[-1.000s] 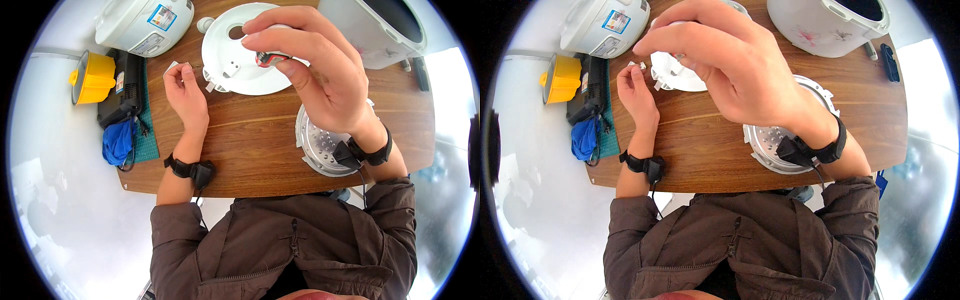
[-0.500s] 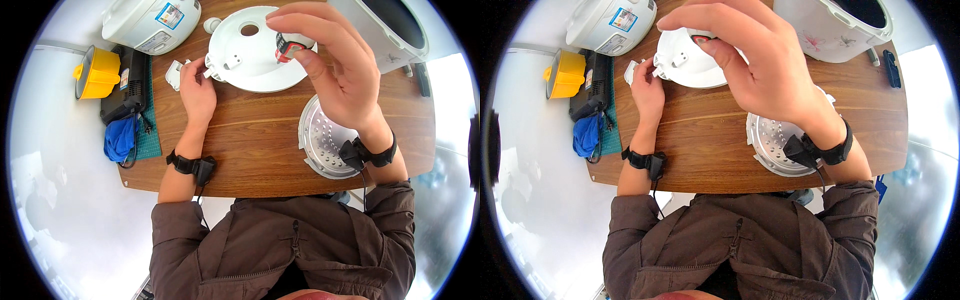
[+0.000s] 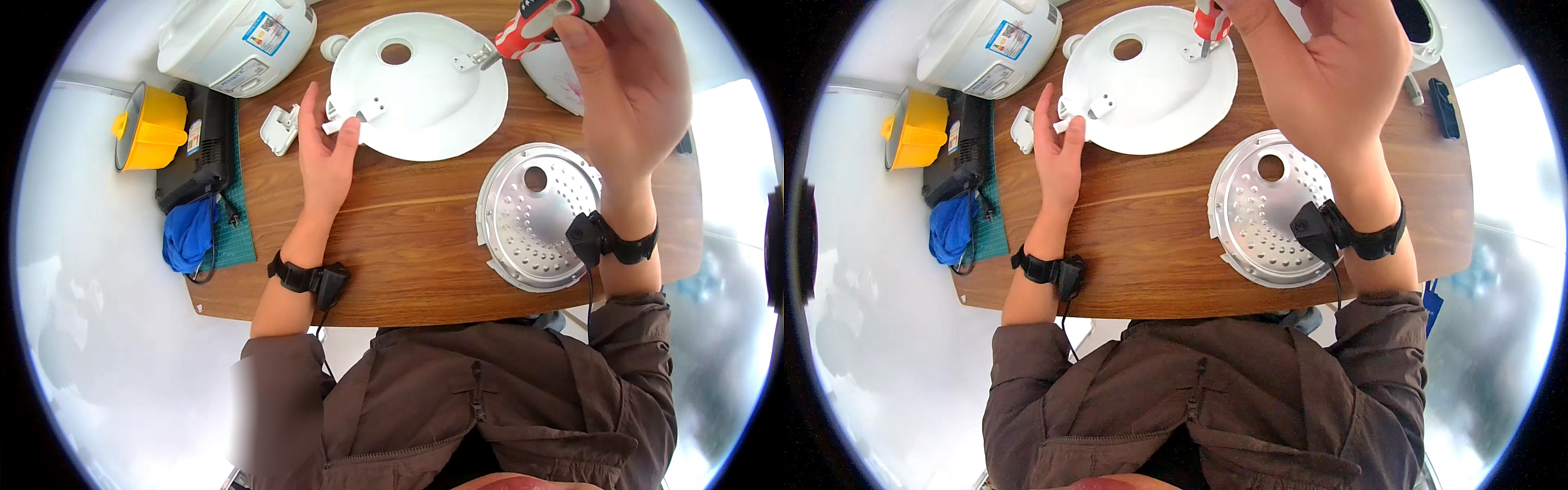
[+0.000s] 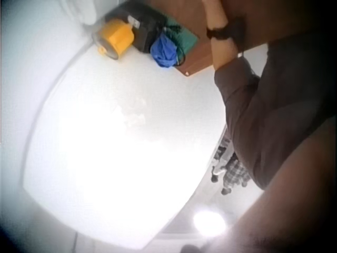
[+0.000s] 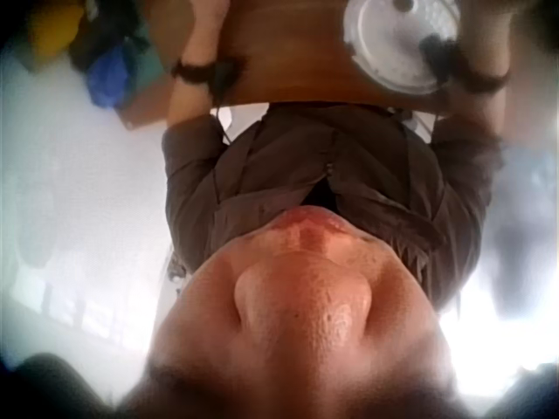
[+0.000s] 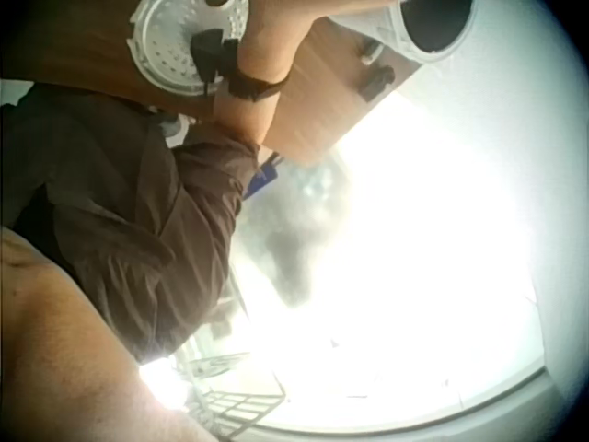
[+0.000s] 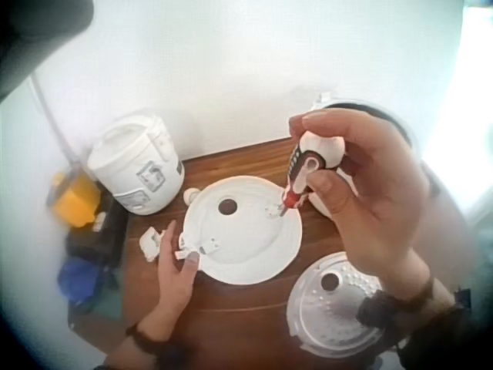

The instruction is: The person uses a screwdriver to remove screws from a white plastic lid and a perforated metal steamer insert. They separate the components and place them on the table.

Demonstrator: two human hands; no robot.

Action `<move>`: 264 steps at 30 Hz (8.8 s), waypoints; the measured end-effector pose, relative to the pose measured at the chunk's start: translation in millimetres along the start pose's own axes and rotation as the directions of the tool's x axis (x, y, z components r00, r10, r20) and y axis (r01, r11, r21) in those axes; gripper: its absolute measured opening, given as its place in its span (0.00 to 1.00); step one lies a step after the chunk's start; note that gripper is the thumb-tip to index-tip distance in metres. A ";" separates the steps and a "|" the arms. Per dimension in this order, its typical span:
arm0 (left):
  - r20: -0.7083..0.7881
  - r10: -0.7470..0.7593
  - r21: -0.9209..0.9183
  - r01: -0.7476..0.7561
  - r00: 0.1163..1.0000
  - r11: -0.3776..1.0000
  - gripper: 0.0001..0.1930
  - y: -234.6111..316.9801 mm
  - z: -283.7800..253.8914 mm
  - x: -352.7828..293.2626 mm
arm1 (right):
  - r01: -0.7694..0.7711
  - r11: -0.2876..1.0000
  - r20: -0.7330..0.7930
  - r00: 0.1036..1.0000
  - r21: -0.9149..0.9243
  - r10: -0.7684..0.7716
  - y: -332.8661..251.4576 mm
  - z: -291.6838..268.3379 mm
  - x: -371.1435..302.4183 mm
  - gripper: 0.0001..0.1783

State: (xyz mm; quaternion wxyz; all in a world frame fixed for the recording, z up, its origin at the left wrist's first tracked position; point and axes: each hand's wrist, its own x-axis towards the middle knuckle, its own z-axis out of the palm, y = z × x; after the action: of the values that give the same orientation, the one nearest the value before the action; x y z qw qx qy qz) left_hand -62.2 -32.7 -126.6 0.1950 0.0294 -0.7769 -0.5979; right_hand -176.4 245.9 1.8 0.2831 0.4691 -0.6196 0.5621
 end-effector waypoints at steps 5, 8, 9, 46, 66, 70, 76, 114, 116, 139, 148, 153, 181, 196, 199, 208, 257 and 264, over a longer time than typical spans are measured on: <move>0.008 0.047 -0.008 -0.047 0.999 0.999 0.28 3.1 0.8 1.9 | -0.069 0.997 -0.021 0.997 -0.014 0.069 1.2 4.2 -3.7 0.21; 0.007 0.059 -0.016 -0.058 0.998 0.998 0.27 2.6 -2.3 3.0 | -0.092 0.995 0.001 0.996 0.045 0.092 0.7 9.3 -5.0 0.21; 0.003 0.070 -0.002 -0.070 0.998 0.998 0.27 2.3 -3.2 3.0 | -0.075 0.994 0.010 0.997 0.073 0.075 0.5 11.0 -5.1 0.21; -0.037 0.021 0.000 -0.021 0.999 1.000 0.22 -9.7 -8.3 5.3 | 0.011 0.975 0.083 0.996 0.221 -0.030 30.0 17.9 -15.0 0.22; -0.100 0.171 0.079 -0.164 0.980 0.983 0.22 -0.1 -3.0 8.1 | 0.139 0.990 0.277 0.952 -0.022 -0.128 26.7 11.3 -15.2 0.27; -0.108 0.094 0.038 -0.091 0.990 0.995 0.21 2.9 -3.6 4.4 | -0.063 0.983 0.178 0.983 0.171 0.032 28.5 16.6 -23.0 0.30; -0.131 0.002 0.000 -0.002 0.991 1.000 0.22 5.4 -1.2 3.5 | -0.034 0.942 0.282 0.957 0.334 -0.065 31.3 19.0 -18.8 0.31; -0.091 0.135 0.084 -0.128 0.987 0.988 0.23 2.2 -4.1 7.1 | 0.083 0.989 0.192 0.976 0.126 -0.106 18.5 28.2 -9.6 0.30; -0.083 0.149 0.067 -0.143 0.985 0.987 0.23 0.1 -4.5 7.0 | 0.109 0.994 0.346 0.933 -0.014 -0.098 15.4 11.3 -8.7 0.29; -0.076 0.181 0.096 -0.173 0.981 0.980 0.23 -3.2 -5.8 6.5 | -0.055 0.991 0.119 0.990 -0.121 0.070 12.9 15.9 -18.5 0.22; -0.076 0.160 0.097 -0.152 0.984 0.984 0.22 0.1 -4.4 5.6 | 0.259 0.942 0.160 0.961 -0.215 -0.228 20.9 17.4 -4.5 0.20; -0.077 0.144 0.077 -0.138 0.987 0.987 0.22 -0.6 -4.7 5.2 | -0.007 1.000 0.220 0.976 -0.005 0.008 4.4 14.9 -3.9 0.19; -0.071 0.043 0.025 -0.041 0.997 0.999 0.23 3.4 -4.7 8.7 | -0.102 0.990 0.055 0.993 -0.095 0.108 11.3 19.5 -14.5 0.20; 0.268 0.317 0.711 -0.409 0.910 0.572 0.19 78.0 3.0 52.6 | -0.317 0.944 0.038 0.948 0.092 0.315 2.4 1.8 -15.9 0.23; 0.450 0.159 0.626 -0.438 0.879 0.646 0.16 83.1 37.4 64.9 | -0.331 0.941 0.078 0.942 0.070 0.326 4.6 1.4 -10.4 0.25; 0.619 0.106 0.526 -0.511 0.778 0.680 0.14 59.1 83.7 98.1 | -0.071 0.991 0.042 0.996 -0.111 0.076 14.3 -3.3 -13.8 0.27; 0.612 0.000 0.478 -0.370 0.791 0.797 0.12 32.4 78.8 95.2 | -0.301 0.953 0.110 0.947 -0.027 0.302 -9.1 4.9 -5.5 0.26; 0.575 0.027 0.451 -0.344 0.817 0.824 0.09 40.3 81.7 90.7 | -0.219 0.965 0.120 0.964 -0.145 0.237 -15.2 1.7 -3.7 0.26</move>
State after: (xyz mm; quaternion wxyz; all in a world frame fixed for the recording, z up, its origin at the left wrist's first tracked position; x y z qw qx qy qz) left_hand -166.0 28.4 -81.4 0.0095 -0.1679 -0.9335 -0.3168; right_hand -160.9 246.3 4.7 0.2034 0.4124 -0.7227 0.5160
